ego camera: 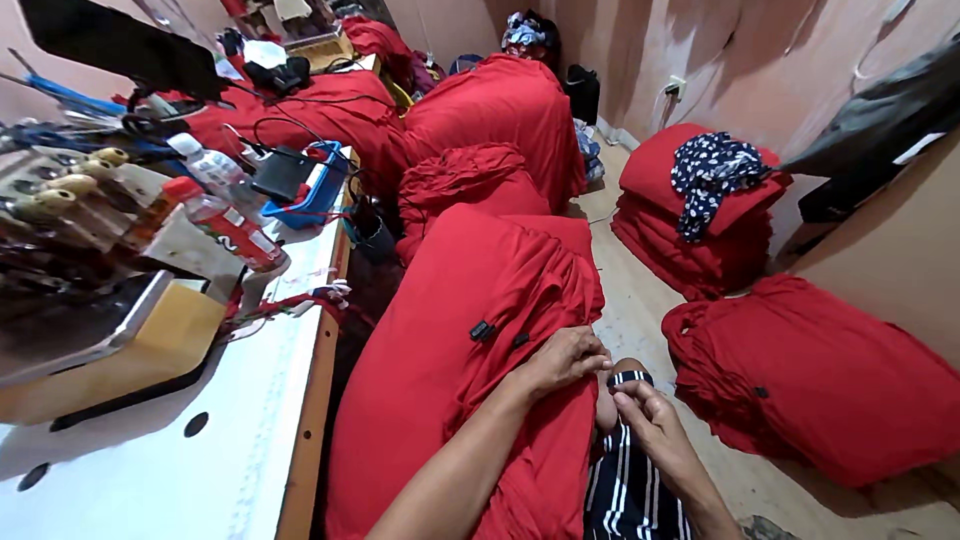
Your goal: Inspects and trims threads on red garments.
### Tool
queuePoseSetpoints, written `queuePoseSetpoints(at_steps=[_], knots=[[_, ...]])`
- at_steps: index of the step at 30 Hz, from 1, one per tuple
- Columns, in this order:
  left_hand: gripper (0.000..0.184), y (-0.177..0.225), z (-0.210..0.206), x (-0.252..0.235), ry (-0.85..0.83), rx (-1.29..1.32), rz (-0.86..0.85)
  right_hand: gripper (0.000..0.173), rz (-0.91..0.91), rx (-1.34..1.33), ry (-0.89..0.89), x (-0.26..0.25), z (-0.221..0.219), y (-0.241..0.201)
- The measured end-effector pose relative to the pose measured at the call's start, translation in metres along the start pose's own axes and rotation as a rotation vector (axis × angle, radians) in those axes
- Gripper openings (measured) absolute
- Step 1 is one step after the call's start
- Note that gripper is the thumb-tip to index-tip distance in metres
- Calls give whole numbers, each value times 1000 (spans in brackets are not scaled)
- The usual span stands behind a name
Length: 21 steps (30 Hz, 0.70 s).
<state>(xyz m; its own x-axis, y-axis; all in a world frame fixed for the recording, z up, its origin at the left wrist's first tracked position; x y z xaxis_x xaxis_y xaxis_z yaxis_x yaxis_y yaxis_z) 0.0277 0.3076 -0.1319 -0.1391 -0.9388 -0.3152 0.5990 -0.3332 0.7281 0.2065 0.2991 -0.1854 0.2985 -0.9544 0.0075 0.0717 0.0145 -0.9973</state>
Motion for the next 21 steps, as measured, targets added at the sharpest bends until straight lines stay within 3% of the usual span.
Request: queuePoseSetpoints(at_steps=[13,21], knots=[[25,0,-3,1,-17,-26,-16,25,208,218,60,-6,-14,-7],[25,1,-3,0,-30,-43,-3,22,138,197,92,-4,-6,-6]])
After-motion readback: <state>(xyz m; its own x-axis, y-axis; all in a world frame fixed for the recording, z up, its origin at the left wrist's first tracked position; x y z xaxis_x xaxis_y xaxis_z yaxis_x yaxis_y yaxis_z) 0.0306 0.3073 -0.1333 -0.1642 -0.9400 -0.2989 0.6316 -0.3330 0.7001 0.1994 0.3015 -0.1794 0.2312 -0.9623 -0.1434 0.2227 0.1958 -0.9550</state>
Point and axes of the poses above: each hand's wrist, its own x-axis away from the middle knuckle, its own z-axis out of the back of the hand, y = z × x, the point moved 3 cm from there along -x, towards the middle knuckle, and after that the axes turned 13 degrees about y, right-handed, at the moved point
